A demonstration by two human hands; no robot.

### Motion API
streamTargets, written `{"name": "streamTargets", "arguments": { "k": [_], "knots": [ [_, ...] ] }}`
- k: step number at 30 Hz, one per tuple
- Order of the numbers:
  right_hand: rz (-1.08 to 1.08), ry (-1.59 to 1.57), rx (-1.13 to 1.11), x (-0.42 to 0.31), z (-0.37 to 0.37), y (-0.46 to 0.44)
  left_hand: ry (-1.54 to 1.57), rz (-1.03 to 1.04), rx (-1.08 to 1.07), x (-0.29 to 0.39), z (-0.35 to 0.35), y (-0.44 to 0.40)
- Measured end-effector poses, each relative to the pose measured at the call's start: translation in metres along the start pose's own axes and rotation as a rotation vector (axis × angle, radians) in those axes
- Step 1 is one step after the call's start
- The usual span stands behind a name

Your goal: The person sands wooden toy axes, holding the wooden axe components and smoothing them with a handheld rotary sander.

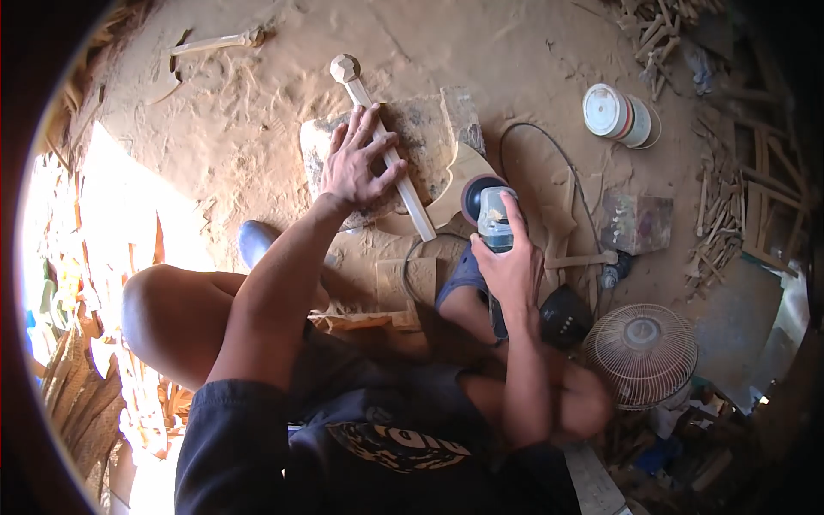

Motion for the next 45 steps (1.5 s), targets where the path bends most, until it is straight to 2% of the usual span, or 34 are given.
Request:
{"name": "streamTargets", "arguments": {
  "k": [4,12,13,17,18,20,23,26,27,32,36,39,42,45],
  "knots": [
    [-0.037,-0.008,-0.117,-0.015,0.012,0.02,-0.004,0.026,0.032,0.0,-0.001,-0.002],
    [0.065,0.136,0.124,0.009,0.004,0.009,0.01,0.056,0.068,0.002,-0.002,-0.002],
    [0.116,0.16,0.096,0.01,0.001,0.008,0.009,0.052,0.069,0.002,-0.002,-0.002],
    [0.042,-0.081,0.036,0.003,0.004,0.005,0.012,0.04,0.059,0.002,-0.001,0.0],
    [-0.037,-0.039,0.03,-0.005,0.006,0.004,0.011,0.04,0.057,0.001,-0.001,-0.001],
    [-0.005,0.009,-0.077,-0.016,0.01,0.004,0.011,0.037,0.045,-0.002,0.002,0.0],
    [-0.09,0.003,0.06,-0.016,0.019,-0.006,0.018,0.039,0.027,0.0,-0.002,-0.002],
    [0.115,0.196,0.063,-0.016,0.015,-0.02,0.026,0.028,0.013,-0.001,-0.001,-0.002],
    [0.028,0.209,0.145,-0.013,0.013,-0.024,0.029,0.024,0.008,-0.001,-0.002,-0.002],
    [-0.041,0.037,-0.033,-0.009,0.014,-0.038,0.025,0.027,-0.004,-0.001,-0.001,-0.001],
    [0.002,0.097,-0.076,-0.028,0.02,-0.039,0.04,0.03,0.004,0.0,-0.004,-0.002],
    [0.02,0.151,0.036,-0.012,0.017,-0.038,0.02,0.032,-0.012,0.0,-0.004,-0.003],
    [0.192,0.228,0.071,0.01,-0.002,-0.033,0.021,0.025,-0.005,0.0,-0.002,-0.003],
    [0.14,0.011,0.121,0.03,-0.015,-0.023,0.02,0.038,0.025,-0.001,-0.003,-0.002]
  ]
}}
Point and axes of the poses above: each hand's wrist, its own y-axis away from the middle knuckle, its own z-axis out of the palm, x = y × z, the point moved 2 cm from there along -y, towards the middle knuckle, and after that the axes turned 5 degrees about x, right-handed, at the moved point
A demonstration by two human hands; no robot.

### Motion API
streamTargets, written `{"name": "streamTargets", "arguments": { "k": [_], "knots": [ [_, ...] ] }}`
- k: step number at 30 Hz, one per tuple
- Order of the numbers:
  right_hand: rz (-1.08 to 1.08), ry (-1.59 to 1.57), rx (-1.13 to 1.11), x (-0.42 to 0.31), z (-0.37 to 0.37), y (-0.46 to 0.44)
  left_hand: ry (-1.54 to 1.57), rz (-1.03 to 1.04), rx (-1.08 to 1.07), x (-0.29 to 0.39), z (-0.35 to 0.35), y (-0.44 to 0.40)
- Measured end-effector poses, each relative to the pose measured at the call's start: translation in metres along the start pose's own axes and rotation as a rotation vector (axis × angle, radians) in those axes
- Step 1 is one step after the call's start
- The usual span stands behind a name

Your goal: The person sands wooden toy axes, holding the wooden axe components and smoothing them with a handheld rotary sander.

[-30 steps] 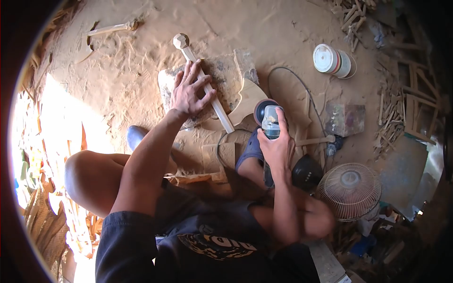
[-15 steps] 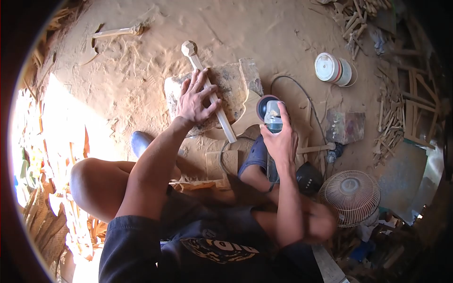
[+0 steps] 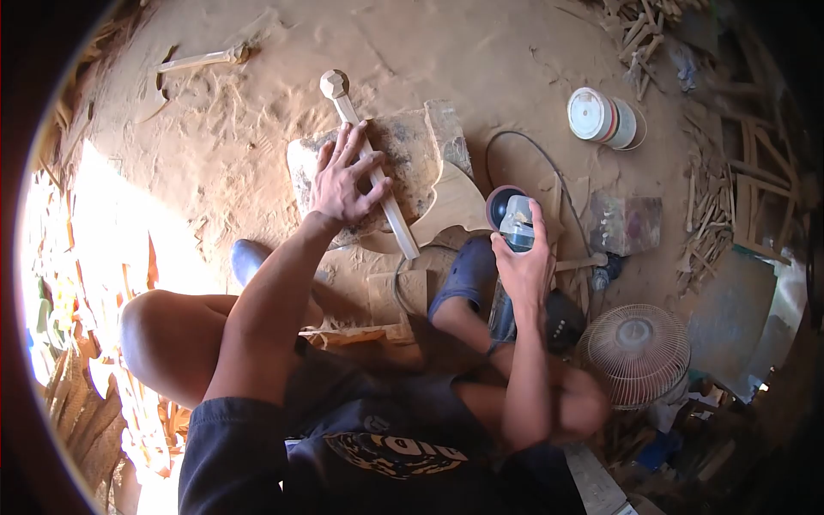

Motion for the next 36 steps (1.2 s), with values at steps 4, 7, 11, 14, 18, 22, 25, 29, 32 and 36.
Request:
{"name": "streamTargets", "arguments": {
  "k": [4,7,11,14,18,22,25,29,32,36],
  "knots": [
    [-0.054,-0.105,-0.077,-0.01,0.004,0.02,-0.006,0.03,0.026,0.0,0.001,-0.001],
    [-0.042,-0.146,-0.083,-0.009,0.015,0.033,-0.019,0.044,0.03,0.0,0.002,0.0],
    [0.017,0.032,-0.017,0.0,0.009,0.044,-0.028,0.043,0.034,-0.001,0.005,-0.001],
    [0.112,0.094,-0.022,0.006,-0.002,0.044,-0.043,0.037,0.022,0.001,0.005,-0.001],
    [0.067,-0.074,-0.008,0.012,-0.003,0.039,-0.045,0.035,0.022,0.0,0.007,0.0],
    [0.052,-0.092,-0.075,0.002,0.001,0.038,-0.041,0.049,0.044,-0.001,0.007,0.0],
    [0.074,-0.012,-0.041,0.006,0.0,0.039,-0.055,0.02,-0.001,0.001,0.006,-0.001],
    [0.137,-0.017,-0.024,0.008,-0.022,0.031,-0.077,0.025,-0.04,0.001,0.006,0.001],
    [0.097,-0.117,0.113,0.013,-0.042,0.024,-0.074,0.223,-0.116,0.0,-0.015,-0.001],
    [0.15,-0.182,0.177,-0.009,-0.081,0.009,-0.146,0.571,-0.126,-0.031,-0.005,-0.033]
  ]
}}
Point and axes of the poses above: each hand's wrist, its own y-axis away from the middle knuckle, its own z-axis out of the palm, x = y × z, the point moved 2 cm from there along -y, towards the middle knuckle, and after that the axes turned 5 degrees about x, right-handed, at the moved point
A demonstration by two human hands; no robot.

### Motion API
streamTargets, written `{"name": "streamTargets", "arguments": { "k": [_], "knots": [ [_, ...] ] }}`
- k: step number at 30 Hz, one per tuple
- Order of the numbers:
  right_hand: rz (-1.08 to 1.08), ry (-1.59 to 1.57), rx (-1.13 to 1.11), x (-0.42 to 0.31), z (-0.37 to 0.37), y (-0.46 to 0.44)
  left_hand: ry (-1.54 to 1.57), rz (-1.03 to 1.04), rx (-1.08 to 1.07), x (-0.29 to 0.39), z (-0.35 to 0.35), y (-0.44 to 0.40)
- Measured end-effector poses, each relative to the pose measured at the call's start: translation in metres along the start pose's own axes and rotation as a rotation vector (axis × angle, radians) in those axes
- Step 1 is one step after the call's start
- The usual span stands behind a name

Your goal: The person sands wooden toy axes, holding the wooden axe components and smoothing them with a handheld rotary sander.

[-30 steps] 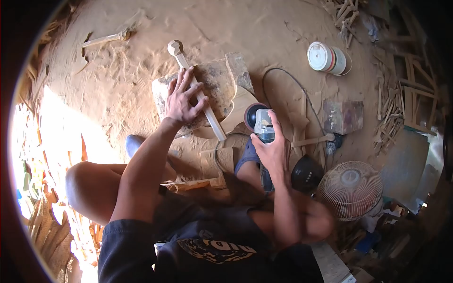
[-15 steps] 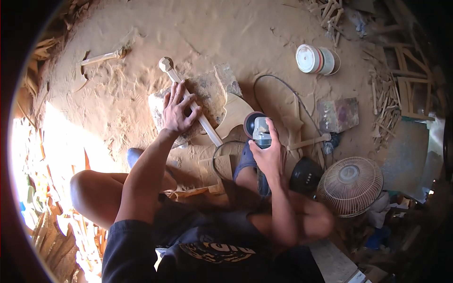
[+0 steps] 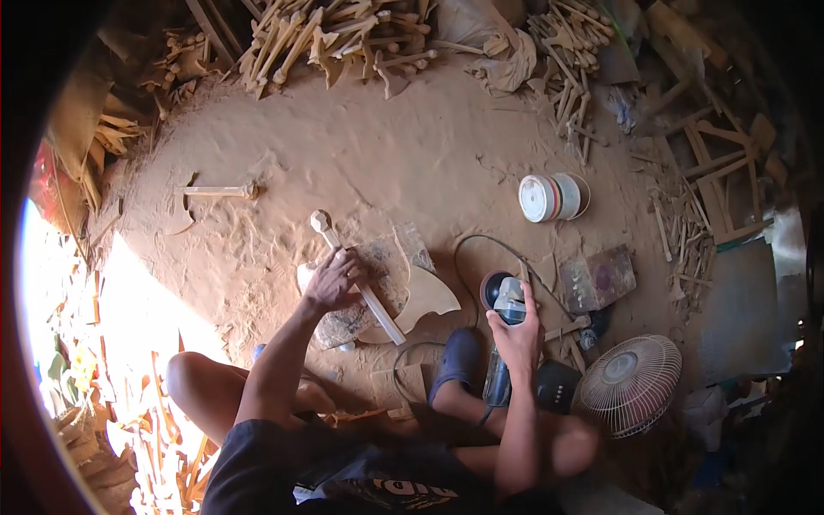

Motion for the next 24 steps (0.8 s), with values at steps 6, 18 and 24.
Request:
{"name": "streamTargets", "arguments": {
  "k": [6,18,24],
  "knots": [
    [-0.076,-0.184,0.053,-0.022,-0.007,-0.021,0.113,-0.322,-0.023,0.029,-0.001,-0.033],
    [-0.397,0.019,-0.358,-0.111,0.074,-0.105,0.206,-0.517,-0.412,0.027,-0.005,-0.059],
    [-0.453,0.481,-0.617,-0.179,0.181,-0.166,0.281,-0.531,-0.453,0.019,-0.014,-0.061]
  ]
}}
Point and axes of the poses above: each hand's wrist, its own y-axis away from the middle knuckle, its own z-axis out of the palm, x = y × z, the point moved 2 cm from there along -y, towards the middle knuckle, and after that the axes turned 5 degrees about x, right-handed, at the moved point
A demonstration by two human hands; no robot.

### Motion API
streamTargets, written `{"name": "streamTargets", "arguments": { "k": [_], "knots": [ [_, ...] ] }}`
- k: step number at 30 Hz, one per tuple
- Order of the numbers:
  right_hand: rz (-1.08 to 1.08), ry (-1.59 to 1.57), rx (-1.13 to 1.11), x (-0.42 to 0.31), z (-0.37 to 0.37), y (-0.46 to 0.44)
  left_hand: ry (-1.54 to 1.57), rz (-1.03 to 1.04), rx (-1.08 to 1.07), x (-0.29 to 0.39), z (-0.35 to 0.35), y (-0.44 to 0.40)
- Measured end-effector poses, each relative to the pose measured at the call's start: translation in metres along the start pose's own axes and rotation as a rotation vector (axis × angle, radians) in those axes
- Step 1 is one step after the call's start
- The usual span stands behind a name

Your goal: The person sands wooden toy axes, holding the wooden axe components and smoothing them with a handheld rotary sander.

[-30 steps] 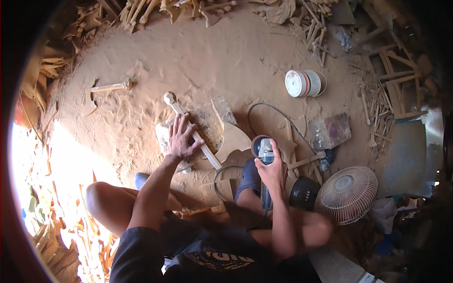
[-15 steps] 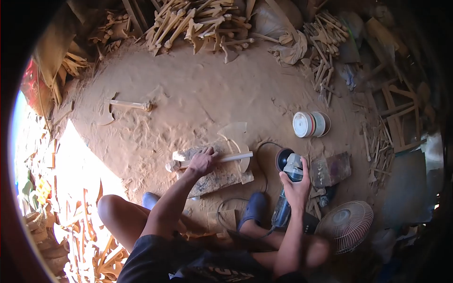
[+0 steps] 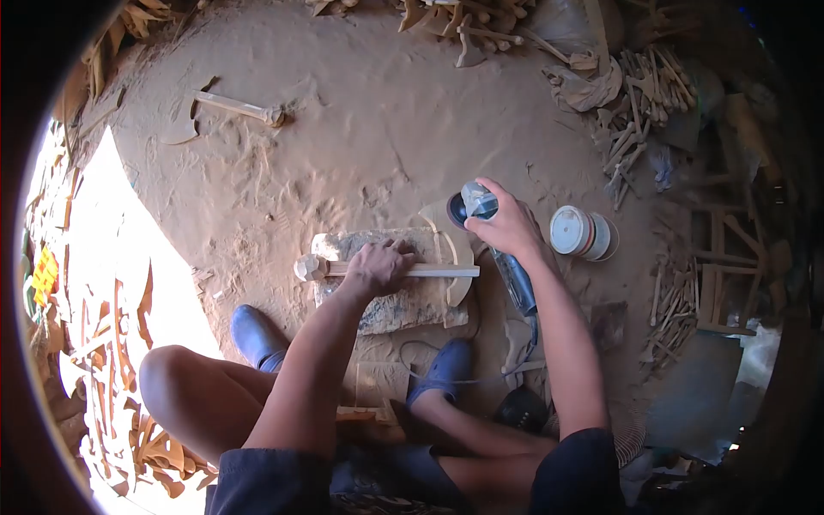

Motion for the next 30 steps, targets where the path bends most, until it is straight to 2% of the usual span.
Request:
{"name": "streamTargets", "arguments": {
  "k": [4,7,10,14,20,24,30],
  "knots": [
    [-0.053,0.06,-0.086,-0.025,0.019,-0.037,0.004,-0.004,0.06,-0.003,0.007,-0.001],
    [-0.08,0.084,-0.158,-0.033,0.025,-0.042,-0.004,-0.015,0.009,-0.006,0.013,-0.007],
    [-0.124,0.068,-0.162,-0.03,0.032,-0.045,-0.047,0.005,0.035,-0.009,0.02,-0.01],
    [-0.055,0.135,-0.129,-0.029,0.03,-0.055,-0.049,-0.019,-0.011,-0.006,0.017,-0.009],
    [-0.098,0.138,-0.218,-0.038,0.028,-0.049,-0.081,0.042,0.075,-0.009,0.025,-0.009],
    [-0.104,0.148,-0.132,-0.027,0.025,-0.067,-0.091,0.02,0.018,-0.004,0.017,-0.004],
    [-0.107,0.152,-0.227,-0.044,0.03,-0.057,-0.077,0.004,-0.016,-0.005,0.013,-0.008]
  ]
}}
Point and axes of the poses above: each hand's wrist, its own y-axis away from the middle knuckle, its own z-axis out of the palm, x = y × z, the point moved 2 cm from there along -y, towards the middle knuckle, and after that the axes turned 5 degrees about x, right-handed, at the moved point
